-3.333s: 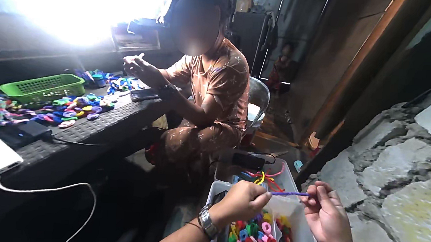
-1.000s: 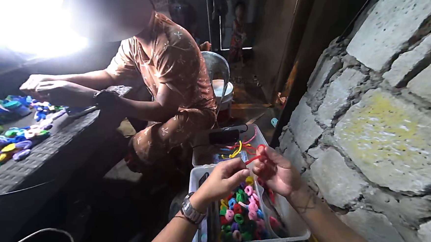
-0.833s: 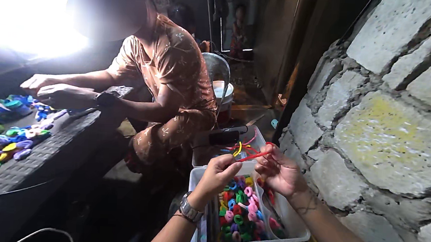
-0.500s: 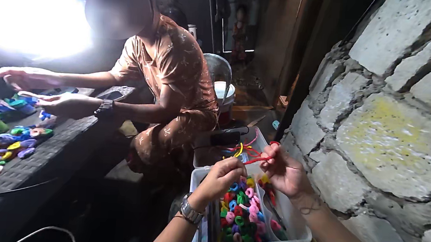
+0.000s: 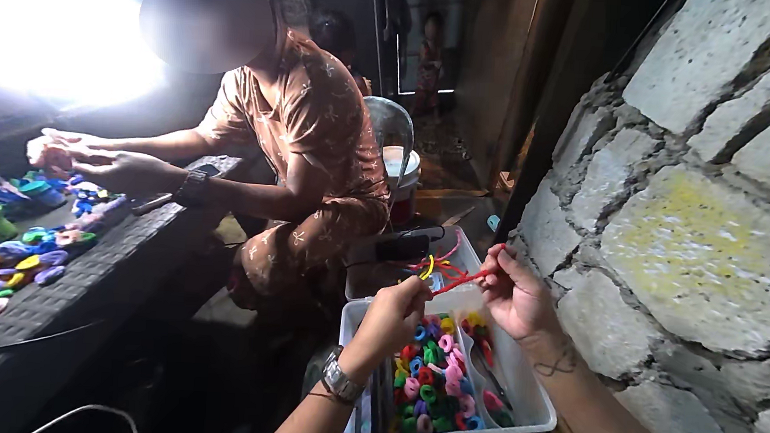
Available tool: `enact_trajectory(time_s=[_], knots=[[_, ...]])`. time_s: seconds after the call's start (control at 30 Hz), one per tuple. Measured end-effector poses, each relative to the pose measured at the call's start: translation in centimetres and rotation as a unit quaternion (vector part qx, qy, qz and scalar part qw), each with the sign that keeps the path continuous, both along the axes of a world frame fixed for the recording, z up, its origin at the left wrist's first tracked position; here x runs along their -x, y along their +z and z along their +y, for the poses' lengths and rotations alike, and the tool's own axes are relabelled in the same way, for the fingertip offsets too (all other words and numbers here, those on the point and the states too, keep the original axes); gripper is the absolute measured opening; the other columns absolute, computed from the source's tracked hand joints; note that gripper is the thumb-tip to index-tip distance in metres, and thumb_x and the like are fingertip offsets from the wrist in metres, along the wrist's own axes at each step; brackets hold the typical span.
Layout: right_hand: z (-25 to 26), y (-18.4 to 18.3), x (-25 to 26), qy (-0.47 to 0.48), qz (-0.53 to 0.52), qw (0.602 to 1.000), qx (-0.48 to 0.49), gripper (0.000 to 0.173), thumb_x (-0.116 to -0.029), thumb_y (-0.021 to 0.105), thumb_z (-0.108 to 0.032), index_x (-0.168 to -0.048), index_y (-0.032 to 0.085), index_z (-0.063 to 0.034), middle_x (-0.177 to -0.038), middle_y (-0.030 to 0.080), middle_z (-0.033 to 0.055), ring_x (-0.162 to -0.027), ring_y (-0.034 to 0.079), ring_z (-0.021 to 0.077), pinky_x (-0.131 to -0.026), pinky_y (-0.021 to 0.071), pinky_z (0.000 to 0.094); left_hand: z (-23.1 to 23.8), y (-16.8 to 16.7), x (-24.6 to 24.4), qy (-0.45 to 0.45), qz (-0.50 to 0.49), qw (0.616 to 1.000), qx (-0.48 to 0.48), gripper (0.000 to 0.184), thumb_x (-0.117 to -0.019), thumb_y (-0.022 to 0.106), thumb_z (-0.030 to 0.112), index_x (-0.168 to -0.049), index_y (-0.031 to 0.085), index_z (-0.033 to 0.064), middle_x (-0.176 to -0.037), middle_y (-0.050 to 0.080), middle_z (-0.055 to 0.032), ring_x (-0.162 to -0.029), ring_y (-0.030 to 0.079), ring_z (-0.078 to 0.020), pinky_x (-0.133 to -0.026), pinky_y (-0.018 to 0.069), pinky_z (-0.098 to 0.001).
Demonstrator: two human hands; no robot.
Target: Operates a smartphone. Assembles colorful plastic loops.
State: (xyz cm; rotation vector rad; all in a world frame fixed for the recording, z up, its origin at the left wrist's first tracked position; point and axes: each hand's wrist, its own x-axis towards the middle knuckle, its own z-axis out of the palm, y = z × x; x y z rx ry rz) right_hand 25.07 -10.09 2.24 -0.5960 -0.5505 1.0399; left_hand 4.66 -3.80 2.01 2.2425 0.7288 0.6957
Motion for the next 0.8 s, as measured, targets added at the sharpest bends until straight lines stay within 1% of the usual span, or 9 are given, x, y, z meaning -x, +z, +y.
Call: enact_trajectory(time_s=[0.17,0.27,0.4,0.47,0.53,0.63,0.7,0.73,0.8], knots=[[2.3,0.9,-0.2,-0.065,-0.034,0.997,0.040,0.024,-0.1074,0.038,-0.004,-0.097,0.060,-0.0075,-0.066,0.058,-0.0046,-0.053,0.054,0.0008,-0.053,0.0492,0.0138,-1.0,0.2,-0.7,-0.042,0.013,0.996,-0.071,0.018,-0.1013,0.050,0.007,-0.101,0.067,0.0014,-0.072,0.063,-0.0071,-0.064,0.062,-0.0165,-0.063,0.0537,-0.0350],[3.7,2.1,0.3,-0.086,-0.043,0.994,0.060,0.021,-0.1079,0.040,-0.004,-0.098,0.058,-0.0084,-0.066,0.056,-0.0050,-0.053,0.052,0.0005,-0.055,0.0494,0.0136,-0.6,0.6,-0.7,-0.025,0.017,0.994,-0.105,0.019,-0.0996,0.051,0.007,-0.100,0.069,0.0020,-0.074,0.065,-0.0078,-0.066,0.064,-0.0200,-0.064,0.0540,-0.0406],[4.7,2.4,0.2,-0.068,-0.121,0.986,0.089,0.014,-0.1086,0.045,-0.014,-0.108,0.059,-0.0136,-0.076,0.058,-0.0076,-0.059,0.054,0.0001,-0.059,0.0514,0.0156,-0.6,0.8,-0.3,0.046,-0.012,0.993,-0.112,0.022,-0.0987,0.050,0.010,-0.095,0.070,0.0014,-0.076,0.067,-0.0085,-0.070,0.065,-0.0207,-0.068,0.0543,-0.0437],[5.6,2.4,0.1,-0.064,-0.171,0.977,0.109,0.012,-0.1085,0.049,-0.020,-0.111,0.059,-0.0147,-0.081,0.061,-0.0068,-0.061,0.056,0.0007,-0.060,0.0509,0.0161,-0.2,0.5,-0.2,0.094,-0.021,0.990,-0.098,0.028,-0.1035,0.047,0.018,-0.092,0.069,0.0040,-0.070,0.061,-0.0046,-0.065,0.060,-0.0164,-0.064,0.0515,-0.0395],[7.2,1.7,-0.4,-0.039,-0.232,0.962,0.136,0.011,-0.1077,0.050,-0.017,-0.113,0.057,-0.0091,-0.083,0.066,-0.0018,-0.063,0.061,0.0037,-0.061,0.0541,0.0193,0.1,0.2,-0.3,0.153,-0.015,0.983,-0.101,0.031,-0.1053,0.047,0.025,-0.089,0.066,0.0067,-0.067,0.056,-0.0022,-0.061,0.055,-0.0151,-0.059,0.0481,-0.0378],[9.5,-0.5,-2.7,0.019,-0.414,0.881,0.229,0.025,-0.1069,0.052,-0.013,-0.128,0.055,0.0000,-0.107,0.070,0.0106,-0.081,0.070,0.0130,-0.076,0.0585,0.0299,0.1,0.4,0.1,0.216,0.009,0.971,-0.101,0.029,-0.0990,0.065,0.032,-0.105,0.068,0.0035,-0.089,0.067,-0.0115,-0.076,0.065,-0.0254,-0.069,0.0551,-0.0495],[9.4,-1.5,-3.7,0.004,-0.547,0.795,0.262,0.042,-0.1041,0.057,-0.014,-0.142,0.049,0.0017,-0.133,0.061,0.0213,-0.109,0.068,0.0293,-0.093,0.0557,0.0465,0.2,0.5,0.1,0.244,0.005,0.966,-0.090,0.037,-0.0945,0.071,0.031,-0.117,0.064,0.0028,-0.101,0.064,-0.0145,-0.081,0.063,-0.0277,-0.071,0.0542,-0.0501],[8.7,-1.3,-3.7,-0.001,-0.592,0.766,0.250,0.046,-0.1028,0.058,-0.013,-0.144,0.047,0.0035,-0.139,0.056,0.0262,-0.116,0.064,0.0375,-0.097,0.0517,0.0537,0.3,0.6,0.1,0.248,-0.006,0.966,-0.079,0.037,-0.0948,0.070,0.028,-0.120,0.062,0.0021,-0.103,0.063,-0.0154,-0.083,0.062,-0.0275,-0.072,0.0533,-0.0488],[6.3,-0.5,-2.7,-0.007,-0.664,0.725,0.184,0.036,-0.1023,0.060,-0.014,-0.133,0.057,0.0036,-0.128,0.061,0.0262,-0.103,0.066,0.0380,-0.087,0.0545,0.0540,0.5,0.7,0.1,0.239,-0.036,0.969,-0.052,0.027,-0.0976,0.065,0.022,-0.116,0.064,0.0020,-0.102,0.061,-0.0136,-0.083,0.060,-0.0229,-0.072,0.0524,-0.0420]])
